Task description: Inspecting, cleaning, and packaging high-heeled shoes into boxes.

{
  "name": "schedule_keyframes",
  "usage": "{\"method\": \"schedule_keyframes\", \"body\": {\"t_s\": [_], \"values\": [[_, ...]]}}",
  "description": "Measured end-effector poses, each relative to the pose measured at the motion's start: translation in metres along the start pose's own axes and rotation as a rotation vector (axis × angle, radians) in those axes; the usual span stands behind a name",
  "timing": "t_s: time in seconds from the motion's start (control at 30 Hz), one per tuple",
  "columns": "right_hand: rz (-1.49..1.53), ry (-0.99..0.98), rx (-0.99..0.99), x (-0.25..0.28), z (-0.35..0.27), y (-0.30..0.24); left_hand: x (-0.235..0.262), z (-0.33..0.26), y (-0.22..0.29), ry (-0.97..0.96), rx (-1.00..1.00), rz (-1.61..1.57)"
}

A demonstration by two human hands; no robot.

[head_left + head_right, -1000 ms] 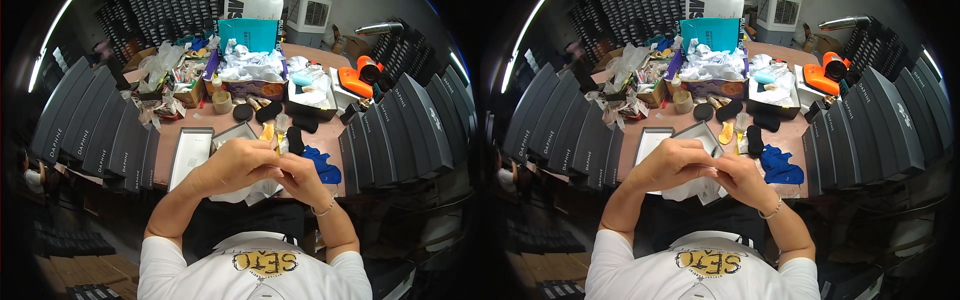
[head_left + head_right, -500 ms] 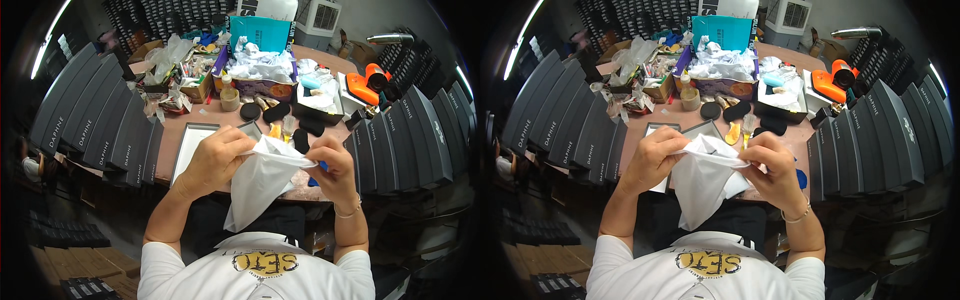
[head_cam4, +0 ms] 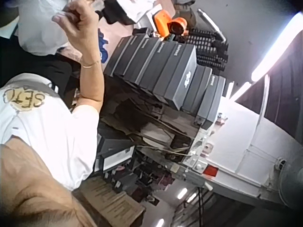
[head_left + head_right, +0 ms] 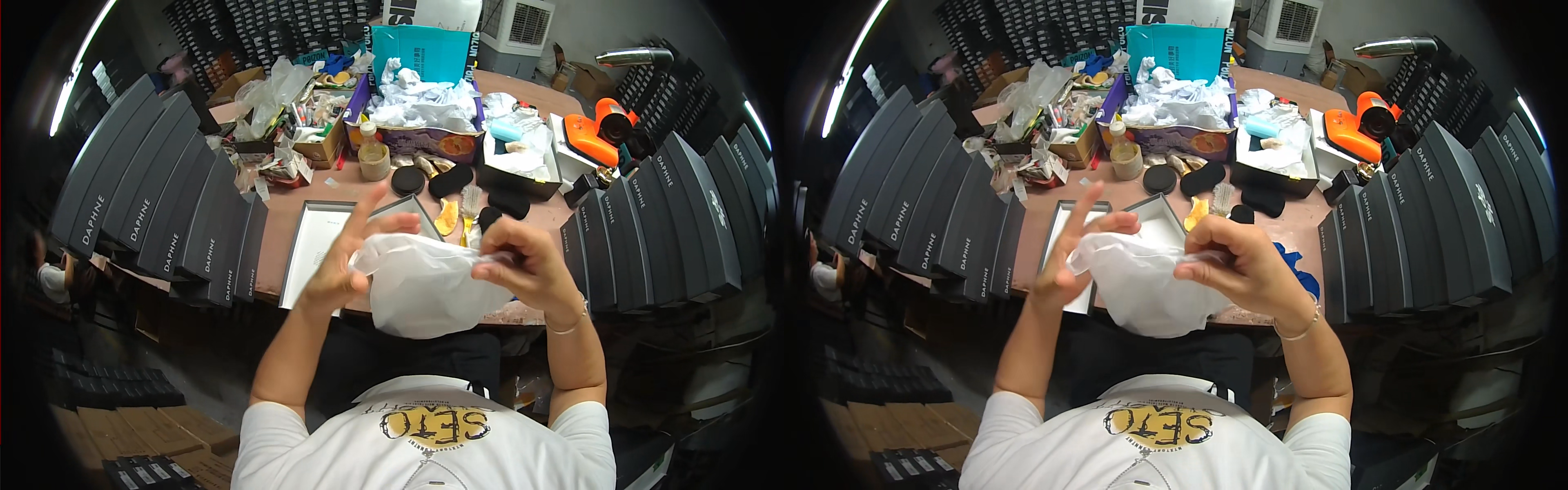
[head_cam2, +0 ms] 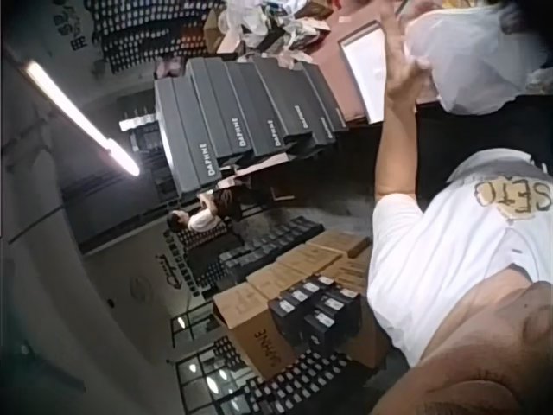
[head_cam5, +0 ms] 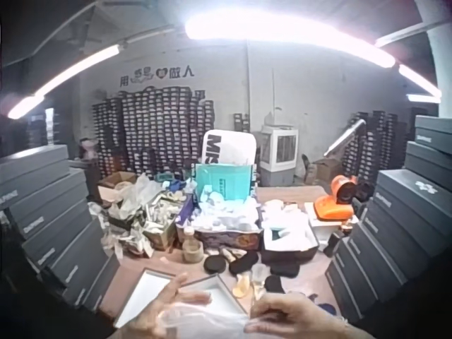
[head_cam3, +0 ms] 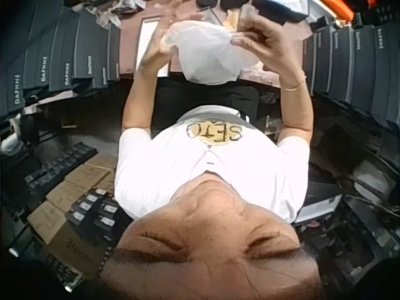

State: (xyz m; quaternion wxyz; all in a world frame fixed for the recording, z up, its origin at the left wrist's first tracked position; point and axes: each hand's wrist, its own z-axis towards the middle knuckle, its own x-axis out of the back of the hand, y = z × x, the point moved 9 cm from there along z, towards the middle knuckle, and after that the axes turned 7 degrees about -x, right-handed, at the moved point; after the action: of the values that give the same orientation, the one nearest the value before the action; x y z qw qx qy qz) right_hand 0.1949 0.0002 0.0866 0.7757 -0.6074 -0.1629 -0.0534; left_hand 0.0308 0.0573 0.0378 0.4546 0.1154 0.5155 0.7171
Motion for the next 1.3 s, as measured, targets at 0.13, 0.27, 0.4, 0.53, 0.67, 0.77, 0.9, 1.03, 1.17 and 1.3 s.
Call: {"method": "schedule_keyframes", "body": {"t_s": [0.13,0.27,0.4,0.53,0.67,0.77,0.9,1.03,1.17,1.3], "values": [[-0.043,-0.113,0.082,-0.01,0.002,0.006,0.03,-0.047,-0.087,0.14,0.247,0.261],[-0.183,-0.13,-0.019,-0.011,0.011,0.009,0.017,-0.042,-0.096,0.301,0.255,-0.119],[-0.201,-0.067,0.061,-0.033,0.02,0.004,-0.029,-0.018,-0.062,0.1,0.078,0.142],[0.043,0.136,0.122,-0.034,0.015,0.014,0.001,-0.029,-0.058,0.364,0.048,-0.03],[0.182,0.195,-0.039,-0.012,-0.023,0.092,0.032,-0.042,-0.041,0.729,-0.056,-0.33],[0.646,-0.111,-0.37,-0.103,-0.061,0.177,0.015,-0.022,-0.061,0.76,-0.081,-0.534],[0.937,0.117,-0.625,-0.149,-0.067,0.204,0.0,-0.017,-0.086,0.709,-0.009,-0.259],[0.77,0.205,-0.524,-0.107,-0.054,0.203,-0.046,-0.021,-0.029,0.05,-0.429,1.15],[1.112,-0.016,-0.34,-0.102,-0.065,0.226,-0.062,-0.022,-0.064,-0.155,-0.359,1.443],[0.851,0.222,-0.556,-0.075,-0.073,0.206,-0.086,-0.035,-0.109,-0.284,-0.181,1.353]]}}
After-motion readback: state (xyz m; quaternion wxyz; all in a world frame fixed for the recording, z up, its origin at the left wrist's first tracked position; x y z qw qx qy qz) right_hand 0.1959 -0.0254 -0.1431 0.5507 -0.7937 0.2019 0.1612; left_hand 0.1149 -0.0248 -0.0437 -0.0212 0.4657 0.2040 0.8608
